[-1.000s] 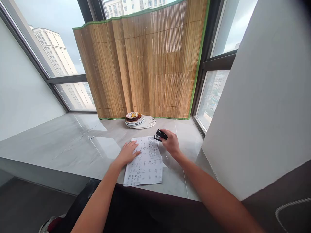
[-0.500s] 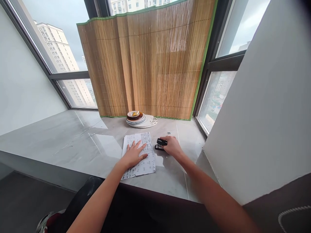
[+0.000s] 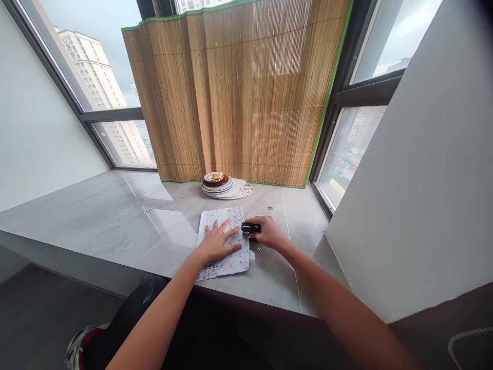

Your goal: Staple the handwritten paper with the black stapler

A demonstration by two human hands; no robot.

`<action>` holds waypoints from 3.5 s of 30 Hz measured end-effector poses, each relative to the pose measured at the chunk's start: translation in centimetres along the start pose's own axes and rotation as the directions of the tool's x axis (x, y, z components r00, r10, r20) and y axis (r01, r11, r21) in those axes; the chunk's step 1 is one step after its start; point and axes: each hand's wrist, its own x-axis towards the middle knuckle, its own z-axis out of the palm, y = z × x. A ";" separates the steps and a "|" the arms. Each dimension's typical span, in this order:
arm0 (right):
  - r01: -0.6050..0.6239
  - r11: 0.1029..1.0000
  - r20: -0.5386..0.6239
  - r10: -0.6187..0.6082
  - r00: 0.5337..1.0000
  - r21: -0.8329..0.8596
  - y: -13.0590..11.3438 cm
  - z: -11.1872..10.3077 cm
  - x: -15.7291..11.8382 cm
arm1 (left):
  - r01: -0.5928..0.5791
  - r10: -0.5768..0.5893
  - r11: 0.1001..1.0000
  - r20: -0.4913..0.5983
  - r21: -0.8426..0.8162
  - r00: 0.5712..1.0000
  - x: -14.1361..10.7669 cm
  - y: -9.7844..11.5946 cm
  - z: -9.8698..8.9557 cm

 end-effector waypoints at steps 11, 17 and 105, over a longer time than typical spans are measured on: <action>0.144 0.989 0.110 -0.141 0.984 -0.020 -1.3 0.7 -0.3 | -0.003 0.002 1.000 0.032 0.031 0.999 0.1 0.2 0.3; 0.187 0.979 0.167 -0.171 0.971 -0.084 -1.8 0.6 -0.4 | -0.010 0.009 0.999 0.032 0.034 0.999 0.1 0.4 0.3; -0.235 0.759 0.051 0.333 0.942 -0.607 4.9 7.7 8.4 | -0.022 -0.238 0.950 -0.768 -0.312 0.594 1.2 -2.7 -2.6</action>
